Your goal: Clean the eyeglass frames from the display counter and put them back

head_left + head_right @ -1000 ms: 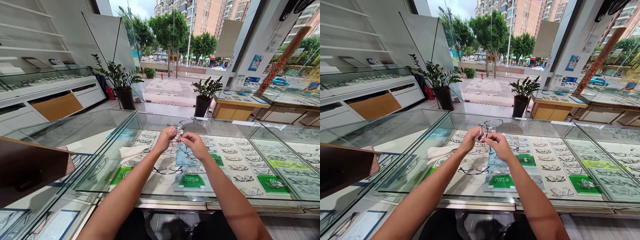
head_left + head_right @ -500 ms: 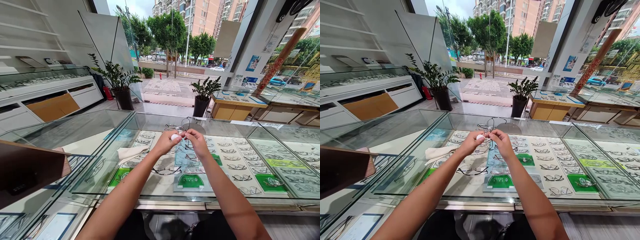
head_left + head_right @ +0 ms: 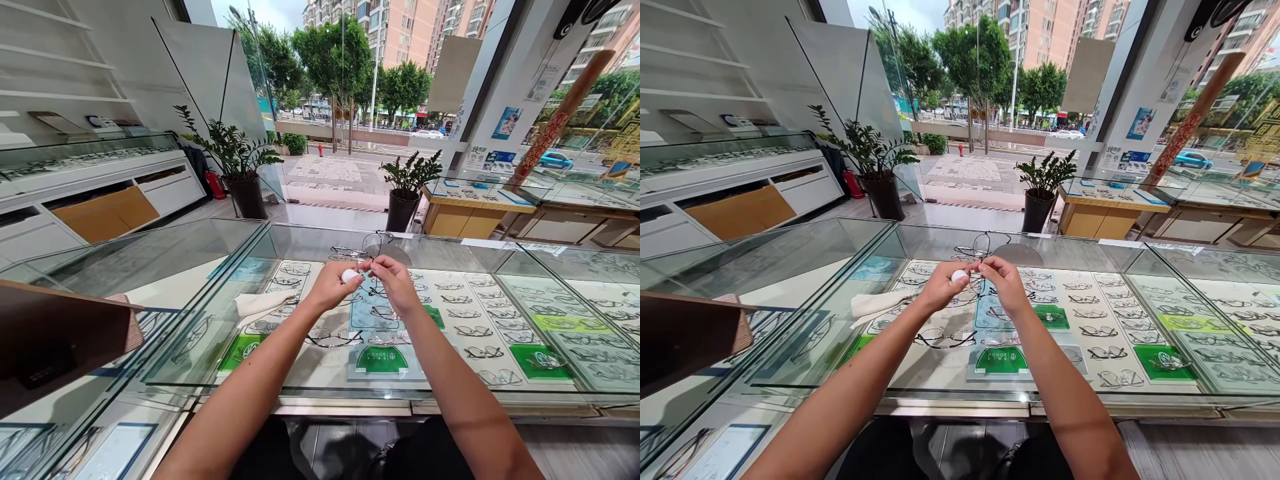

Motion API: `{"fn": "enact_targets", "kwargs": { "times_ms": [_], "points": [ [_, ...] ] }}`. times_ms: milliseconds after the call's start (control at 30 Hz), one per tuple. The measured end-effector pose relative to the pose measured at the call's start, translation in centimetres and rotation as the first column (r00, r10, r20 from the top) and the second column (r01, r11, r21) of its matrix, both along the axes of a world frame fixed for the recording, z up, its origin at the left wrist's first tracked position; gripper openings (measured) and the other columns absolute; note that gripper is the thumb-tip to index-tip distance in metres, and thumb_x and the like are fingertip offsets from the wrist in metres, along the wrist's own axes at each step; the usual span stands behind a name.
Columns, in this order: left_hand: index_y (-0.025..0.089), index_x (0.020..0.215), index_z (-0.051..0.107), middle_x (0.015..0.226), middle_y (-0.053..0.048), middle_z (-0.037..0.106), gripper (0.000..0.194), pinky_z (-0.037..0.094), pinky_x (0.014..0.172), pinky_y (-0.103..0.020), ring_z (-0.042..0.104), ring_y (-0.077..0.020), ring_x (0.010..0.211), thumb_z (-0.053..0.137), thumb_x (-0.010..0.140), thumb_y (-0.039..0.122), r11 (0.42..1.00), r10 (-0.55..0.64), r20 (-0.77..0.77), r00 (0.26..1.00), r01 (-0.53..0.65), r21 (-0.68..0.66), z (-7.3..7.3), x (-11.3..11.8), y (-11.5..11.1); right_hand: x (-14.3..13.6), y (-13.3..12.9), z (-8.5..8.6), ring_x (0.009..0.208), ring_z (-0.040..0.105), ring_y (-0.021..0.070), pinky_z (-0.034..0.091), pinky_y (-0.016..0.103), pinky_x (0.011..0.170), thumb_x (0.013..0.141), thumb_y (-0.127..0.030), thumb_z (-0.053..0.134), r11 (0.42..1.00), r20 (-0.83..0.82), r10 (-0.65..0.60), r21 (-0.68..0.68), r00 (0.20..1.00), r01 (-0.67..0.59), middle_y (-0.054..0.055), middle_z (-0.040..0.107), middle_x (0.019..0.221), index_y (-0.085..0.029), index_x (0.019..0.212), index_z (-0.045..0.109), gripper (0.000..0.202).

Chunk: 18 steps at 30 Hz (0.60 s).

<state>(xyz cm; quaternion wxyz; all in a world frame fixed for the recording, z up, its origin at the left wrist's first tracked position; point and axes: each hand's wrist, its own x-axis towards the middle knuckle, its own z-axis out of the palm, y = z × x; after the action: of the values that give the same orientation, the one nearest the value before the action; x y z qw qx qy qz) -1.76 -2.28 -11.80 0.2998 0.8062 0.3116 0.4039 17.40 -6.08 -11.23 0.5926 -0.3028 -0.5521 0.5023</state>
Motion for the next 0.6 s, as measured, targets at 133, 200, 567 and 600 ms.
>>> {"fn": "enact_targets", "kwargs": {
  "times_ms": [133,200,567,600],
  "points": [
    [0.020,0.076,0.054,0.068,0.002,0.049,0.049,0.032,0.064,-0.028,0.044,-0.0159,0.066,0.058,0.090,0.067,0.978,0.210,0.119,0.970,-0.206,-0.044,-0.6,-1.1,1.8,0.3,0.2,0.0,0.098,0.067,0.0240,0.049,0.038,0.088,0.089,-0.044,0.077,0.999,-0.019,-0.041,0.001,0.999,0.041,0.004,0.081,0.102,-0.026,0.086,0.076,0.018],
    [0.021,0.080,0.056,0.070,0.002,0.050,0.037,0.034,0.066,-0.028,0.045,-0.0166,0.068,0.063,0.089,0.056,0.917,0.398,0.130,0.908,-0.389,-0.086,-1.2,-2.0,3.4,0.4,0.2,0.1,0.097,0.067,0.0238,0.049,0.037,0.086,0.088,-0.042,0.078,0.998,-0.023,-0.056,-0.003,0.998,0.055,0.004,0.081,0.102,-0.026,0.085,0.075,0.017],
    [0.019,0.097,0.066,0.095,-0.005,0.071,0.016,0.044,0.084,-0.032,0.061,-0.0229,0.089,0.070,0.085,0.027,0.587,0.796,-0.016,0.605,-0.778,-0.222,-3.8,-6.9,8.2,0.6,0.5,-0.4,0.096,0.068,0.0237,0.048,0.037,0.085,0.088,-0.043,0.077,0.997,0.012,-0.068,-0.019,0.998,0.068,0.004,0.082,0.101,-0.026,0.086,0.076,0.017],
    [0.019,0.098,0.066,0.097,-0.005,0.072,0.016,0.045,0.083,-0.032,0.063,-0.0233,0.090,0.070,0.085,0.027,0.574,0.803,-0.033,0.595,-0.787,-0.227,-3.9,-7.1,8.2,0.6,0.6,-0.4,0.096,0.068,0.0238,0.048,0.038,0.086,0.088,-0.043,0.077,0.997,0.014,-0.069,-0.021,0.998,0.069,0.004,0.082,0.101,-0.026,0.086,0.076,0.017]
  ]
}}
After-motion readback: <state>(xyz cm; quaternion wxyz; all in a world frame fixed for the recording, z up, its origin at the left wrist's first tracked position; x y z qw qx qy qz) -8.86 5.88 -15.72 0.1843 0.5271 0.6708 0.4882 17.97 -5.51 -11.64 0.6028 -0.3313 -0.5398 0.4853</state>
